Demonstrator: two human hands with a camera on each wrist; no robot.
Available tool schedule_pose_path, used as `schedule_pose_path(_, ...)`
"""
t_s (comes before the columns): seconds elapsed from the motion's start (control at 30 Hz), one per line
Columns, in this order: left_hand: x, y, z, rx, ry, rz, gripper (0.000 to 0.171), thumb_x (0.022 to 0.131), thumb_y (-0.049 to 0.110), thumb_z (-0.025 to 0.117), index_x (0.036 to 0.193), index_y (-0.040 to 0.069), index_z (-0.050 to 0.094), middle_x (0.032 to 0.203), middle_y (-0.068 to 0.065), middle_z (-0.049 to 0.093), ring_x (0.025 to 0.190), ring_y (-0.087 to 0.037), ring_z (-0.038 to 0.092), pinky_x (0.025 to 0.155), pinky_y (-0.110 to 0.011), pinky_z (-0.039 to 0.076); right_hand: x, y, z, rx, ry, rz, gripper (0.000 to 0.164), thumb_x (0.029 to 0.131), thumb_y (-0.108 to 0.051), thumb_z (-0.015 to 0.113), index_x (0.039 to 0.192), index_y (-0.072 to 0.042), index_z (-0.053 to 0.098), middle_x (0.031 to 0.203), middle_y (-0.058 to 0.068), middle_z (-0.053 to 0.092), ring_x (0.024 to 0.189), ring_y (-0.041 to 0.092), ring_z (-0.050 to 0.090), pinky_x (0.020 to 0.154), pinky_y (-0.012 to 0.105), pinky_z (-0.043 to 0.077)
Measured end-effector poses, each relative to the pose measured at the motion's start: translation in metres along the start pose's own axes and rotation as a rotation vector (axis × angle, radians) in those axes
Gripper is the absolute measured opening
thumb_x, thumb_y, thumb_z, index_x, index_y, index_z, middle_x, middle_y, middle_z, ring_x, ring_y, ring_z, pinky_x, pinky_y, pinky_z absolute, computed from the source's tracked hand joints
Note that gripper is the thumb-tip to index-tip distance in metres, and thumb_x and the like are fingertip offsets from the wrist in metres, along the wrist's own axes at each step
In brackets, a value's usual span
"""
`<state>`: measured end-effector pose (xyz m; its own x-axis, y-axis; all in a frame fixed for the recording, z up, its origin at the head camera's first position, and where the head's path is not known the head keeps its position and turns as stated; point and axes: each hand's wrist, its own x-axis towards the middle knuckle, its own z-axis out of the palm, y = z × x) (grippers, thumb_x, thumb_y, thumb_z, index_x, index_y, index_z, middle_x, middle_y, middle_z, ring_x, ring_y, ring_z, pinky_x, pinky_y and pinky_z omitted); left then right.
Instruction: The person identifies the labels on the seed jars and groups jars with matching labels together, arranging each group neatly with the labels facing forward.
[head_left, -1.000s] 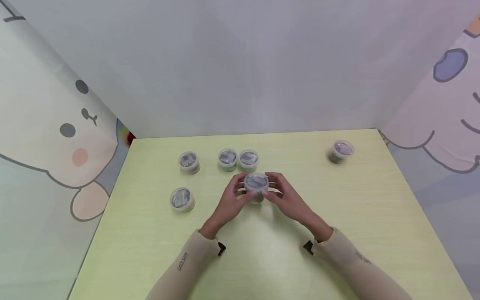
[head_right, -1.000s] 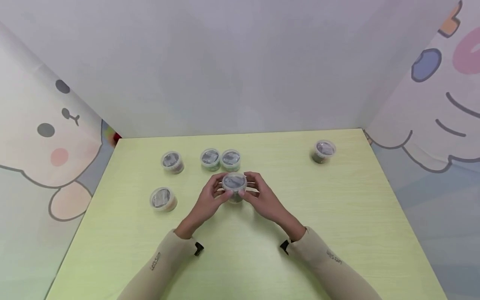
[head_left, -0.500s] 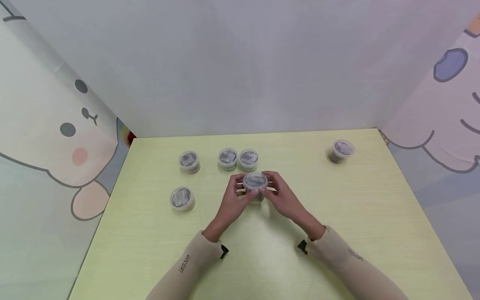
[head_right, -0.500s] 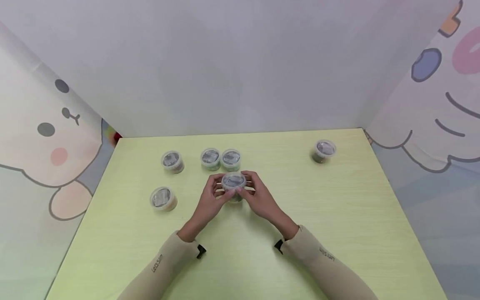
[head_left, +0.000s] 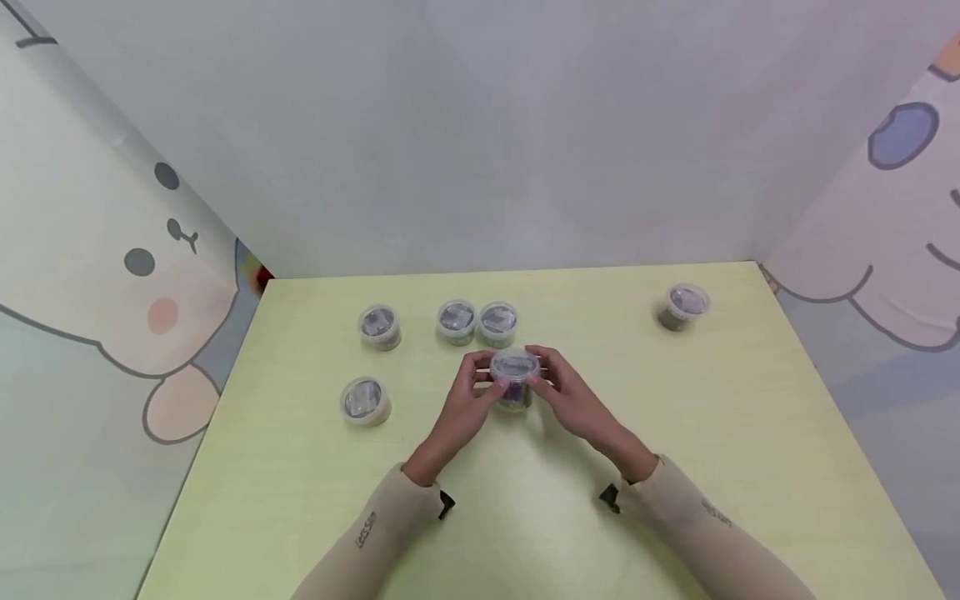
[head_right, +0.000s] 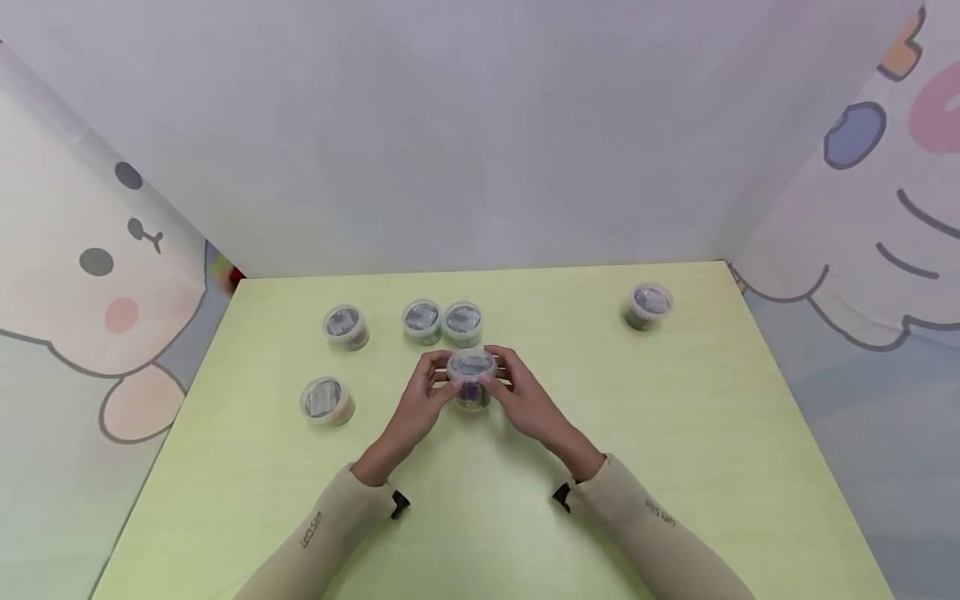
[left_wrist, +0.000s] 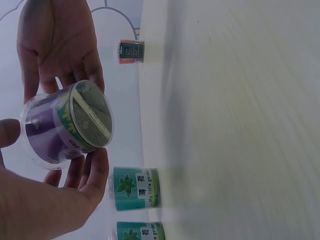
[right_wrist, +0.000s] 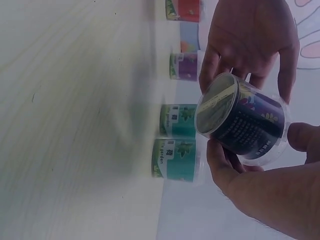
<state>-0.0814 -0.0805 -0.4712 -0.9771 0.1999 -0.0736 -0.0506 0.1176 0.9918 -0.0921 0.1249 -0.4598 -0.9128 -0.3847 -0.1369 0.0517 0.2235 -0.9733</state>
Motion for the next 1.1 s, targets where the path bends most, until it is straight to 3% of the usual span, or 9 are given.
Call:
schedule_pose_path(0.17, 0.001, 0.003, -0.001, 0.002, -0.066, -0.018, 0.057, 0.109, 0.015, 0.059, 0.159, 0.001, 0.034, 0.150, -0.022, 0.049, 0.131, -0.035, 0.054, 0.109, -0.052, 0.048, 0.000, 0.000, -0.003, 0.032, -0.058, 0.004, 0.052, 0.115, -0.018, 0.045, 0.162, -0.001, 0.031, 0.156, 0.027, 0.042, 0.146, 0.043, 0.044, 0.119, 0.060, 0.038)
schedule_pose_path(0.3, 0.003, 0.003, -0.001, 0.001, -0.090, -0.009, 0.056, 0.110, 0.014, 0.058, 0.160, 0.000, 0.035, 0.152, -0.022, 0.048, 0.132, -0.036, 0.054, 0.109, -0.049, 0.048, 0.001, 0.000, -0.005, 0.057, -0.087, 0.003, 0.053, 0.116, -0.019, 0.041, 0.163, 0.000, 0.027, 0.160, 0.028, 0.038, 0.150, 0.043, 0.038, 0.122, 0.061, 0.033)
schedule_pose_path(0.7, 0.006, 0.003, 0.006, 0.023, 0.077, 0.004, 0.053, 0.103, 0.013, 0.070, 0.149, 0.001, 0.045, 0.136, -0.021, 0.055, 0.116, -0.031, 0.058, 0.098, -0.042, 0.052, 0.006, 0.000, 0.005, 0.041, 0.067, 0.007, 0.048, 0.112, -0.013, 0.054, 0.156, 0.000, 0.039, 0.153, 0.023, 0.048, 0.141, 0.041, 0.049, 0.115, 0.058, 0.043)
schedule_pose_path(0.97, 0.007, 0.005, 0.011, 0.019, 0.094, -0.017, 0.054, 0.101, 0.019, 0.073, 0.145, 0.003, 0.046, 0.135, -0.018, 0.056, 0.113, -0.028, 0.057, 0.093, -0.036, 0.050, 0.009, -0.001, 0.005, 0.043, 0.096, 0.002, 0.047, 0.111, -0.011, 0.055, 0.154, 0.002, 0.041, 0.151, 0.025, 0.050, 0.139, 0.042, 0.050, 0.114, 0.055, 0.043)
schedule_pose_path(1.1, 0.008, 0.006, 0.011, 0.042, 0.073, -0.036, 0.054, 0.102, 0.022, 0.072, 0.145, 0.004, 0.045, 0.138, -0.017, 0.054, 0.115, -0.029, 0.057, 0.096, -0.040, 0.052, 0.010, 0.001, 0.002, 0.049, 0.074, 0.020, 0.047, 0.113, -0.014, 0.051, 0.156, 0.001, 0.040, 0.152, 0.025, 0.050, 0.142, 0.041, 0.049, 0.115, 0.055, 0.043)
